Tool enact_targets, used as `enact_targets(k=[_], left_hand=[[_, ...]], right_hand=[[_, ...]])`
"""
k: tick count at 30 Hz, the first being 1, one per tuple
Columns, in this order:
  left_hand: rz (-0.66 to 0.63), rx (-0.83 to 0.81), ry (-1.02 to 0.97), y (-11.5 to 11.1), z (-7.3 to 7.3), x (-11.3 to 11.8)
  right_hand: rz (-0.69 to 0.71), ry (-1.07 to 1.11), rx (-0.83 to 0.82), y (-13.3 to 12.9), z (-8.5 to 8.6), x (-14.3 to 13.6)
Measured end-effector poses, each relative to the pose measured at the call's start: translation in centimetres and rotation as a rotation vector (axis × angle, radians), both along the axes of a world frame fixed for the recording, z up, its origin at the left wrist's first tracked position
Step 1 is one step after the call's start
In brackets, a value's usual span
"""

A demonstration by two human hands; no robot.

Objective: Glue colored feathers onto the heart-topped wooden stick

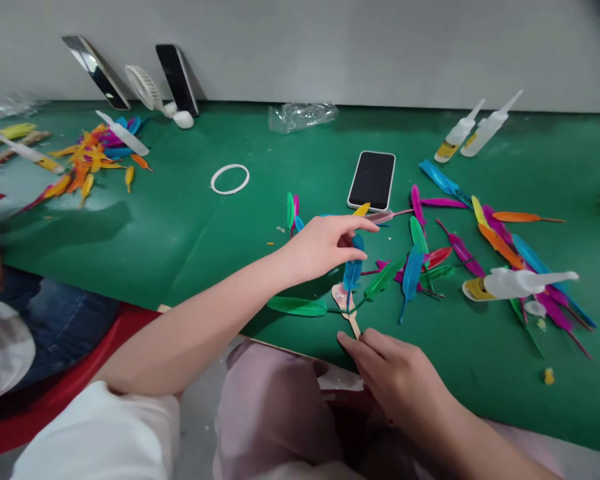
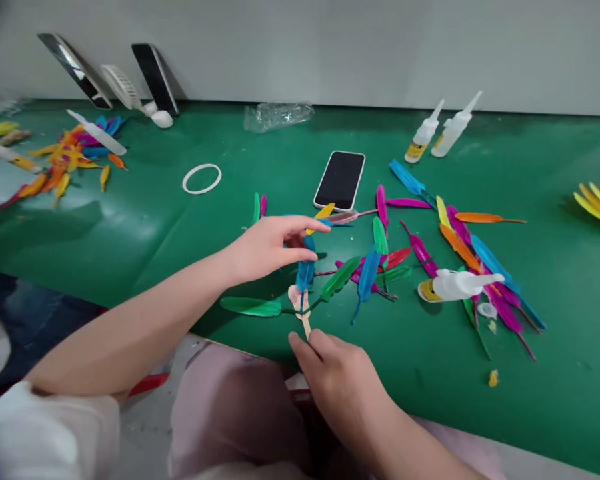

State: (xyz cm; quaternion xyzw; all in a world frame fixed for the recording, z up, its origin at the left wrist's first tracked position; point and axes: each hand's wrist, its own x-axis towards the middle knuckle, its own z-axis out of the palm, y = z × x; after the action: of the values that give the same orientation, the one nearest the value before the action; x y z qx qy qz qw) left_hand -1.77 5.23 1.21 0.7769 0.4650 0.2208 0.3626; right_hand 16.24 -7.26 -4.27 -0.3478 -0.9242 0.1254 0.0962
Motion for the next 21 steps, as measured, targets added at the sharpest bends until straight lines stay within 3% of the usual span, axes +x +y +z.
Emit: enact_targets(k=[10,21], left_hand=[[-0.117,-0.041,0.045,1.3,-0.1,3.0],[-0.113,-0.091,-0.056,1.7,-1.3,3.4]], right_hand=[[0.025,0.039,0.098,0.1,0.3,-0.1],[-0.003,0.074,0.111,0.0,0.1,-0.1]])
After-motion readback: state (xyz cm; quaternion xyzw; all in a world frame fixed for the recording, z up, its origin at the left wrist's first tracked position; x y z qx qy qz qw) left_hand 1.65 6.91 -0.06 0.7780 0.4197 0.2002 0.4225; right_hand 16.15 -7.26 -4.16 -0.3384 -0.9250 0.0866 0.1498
